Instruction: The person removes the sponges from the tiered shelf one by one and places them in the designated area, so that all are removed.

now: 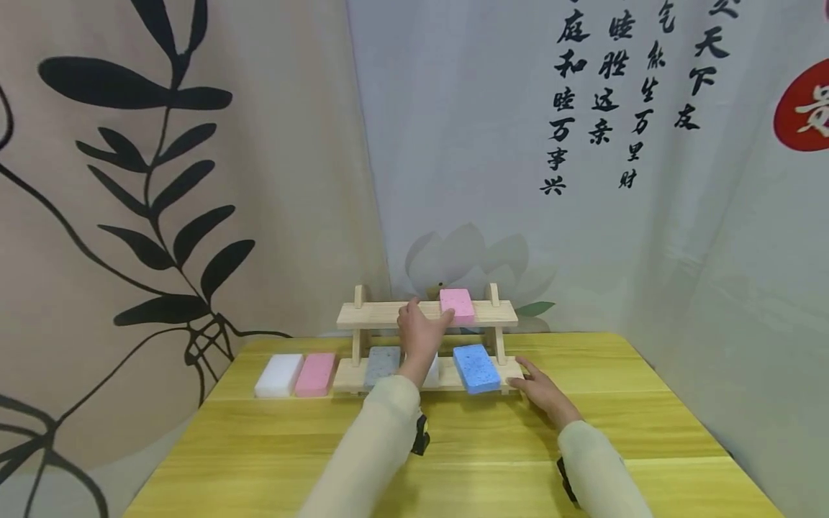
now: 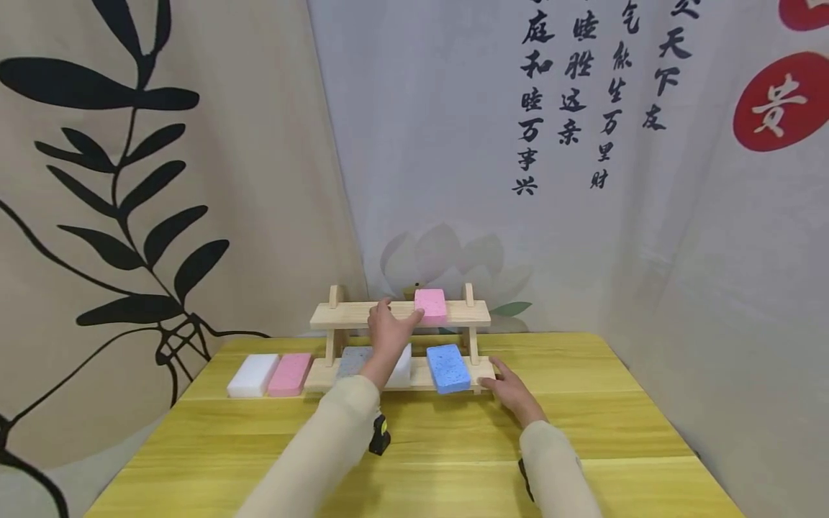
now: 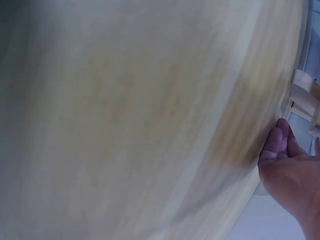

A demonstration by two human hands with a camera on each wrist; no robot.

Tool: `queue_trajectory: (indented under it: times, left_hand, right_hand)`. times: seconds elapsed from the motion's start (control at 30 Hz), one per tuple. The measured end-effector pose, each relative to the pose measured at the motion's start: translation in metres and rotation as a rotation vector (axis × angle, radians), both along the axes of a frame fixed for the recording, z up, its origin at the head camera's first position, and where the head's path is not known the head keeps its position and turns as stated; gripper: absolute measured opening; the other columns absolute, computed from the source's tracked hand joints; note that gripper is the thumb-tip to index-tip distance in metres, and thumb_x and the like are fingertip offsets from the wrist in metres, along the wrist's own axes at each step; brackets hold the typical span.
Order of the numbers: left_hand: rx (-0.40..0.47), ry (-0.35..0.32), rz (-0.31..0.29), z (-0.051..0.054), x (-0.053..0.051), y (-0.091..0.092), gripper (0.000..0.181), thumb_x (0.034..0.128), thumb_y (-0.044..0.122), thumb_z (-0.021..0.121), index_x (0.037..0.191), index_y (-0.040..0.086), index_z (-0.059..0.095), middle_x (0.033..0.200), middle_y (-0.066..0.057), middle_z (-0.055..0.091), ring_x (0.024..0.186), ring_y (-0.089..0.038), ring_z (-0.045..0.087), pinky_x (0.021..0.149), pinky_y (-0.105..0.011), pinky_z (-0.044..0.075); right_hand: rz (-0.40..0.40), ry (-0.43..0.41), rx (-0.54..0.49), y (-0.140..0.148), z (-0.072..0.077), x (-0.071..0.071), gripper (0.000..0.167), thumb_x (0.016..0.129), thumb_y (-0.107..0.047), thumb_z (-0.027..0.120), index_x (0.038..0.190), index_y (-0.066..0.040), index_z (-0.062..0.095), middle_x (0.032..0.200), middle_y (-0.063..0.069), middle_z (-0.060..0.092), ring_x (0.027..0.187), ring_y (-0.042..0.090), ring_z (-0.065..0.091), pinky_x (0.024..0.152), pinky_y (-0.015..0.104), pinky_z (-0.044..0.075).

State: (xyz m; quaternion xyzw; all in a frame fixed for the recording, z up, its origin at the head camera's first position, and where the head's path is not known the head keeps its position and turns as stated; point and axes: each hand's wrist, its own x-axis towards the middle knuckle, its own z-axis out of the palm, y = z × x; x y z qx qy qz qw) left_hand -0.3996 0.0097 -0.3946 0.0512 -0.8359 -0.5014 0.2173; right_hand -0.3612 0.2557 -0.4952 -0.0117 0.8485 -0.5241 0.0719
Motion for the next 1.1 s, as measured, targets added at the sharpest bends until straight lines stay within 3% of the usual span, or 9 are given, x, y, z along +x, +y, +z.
queue_trajectory:
  times: [0.57,0.83,1.1]
  left_hand:
    - [0.004,0.015,0.112,-0.019,-0.012,0.044,0.086,0.0739,0.044,0.085,0.136,-0.003,0.049,0.124,-0.021,0.051,0.115,-0.035,0.048,0.098,-0.047,0.042]
    - [0.033,-0.008,0.148,-0.021,-0.017,0.057,0.084,0.0728,0.043,0.086,0.133,-0.004,0.050,0.121,-0.020,0.050,0.111,-0.034,0.048,0.093,-0.047,0.045]
    - [0.005,0.001,0.183,-0.023,-0.021,0.063,0.077,0.0704,0.043,0.088,0.121,-0.003,0.055,0.112,-0.019,0.051,0.105,-0.033,0.049,0.087,-0.047,0.047]
  right_hand:
    - [-0.004,0.024,0.001,-0.001,-0.004,-0.002,0.075,0.100,-0.035,0.057,0.158,-0.009,0.018,0.157,0.033,0.018,0.141,0.052,0.022,0.111,0.065,0.023]
    - [-0.032,-0.001,-0.032,0.001,-0.005,-0.003,0.071,0.100,-0.031,0.057,0.158,-0.012,0.020,0.157,0.031,0.020,0.142,0.049,0.023,0.111,0.063,0.024]
    - [-0.046,0.006,-0.031,0.000,-0.005,-0.003,0.071,0.100,-0.029,0.058,0.158,-0.012,0.022,0.158,0.030,0.019,0.142,0.050,0.022,0.111,0.063,0.024]
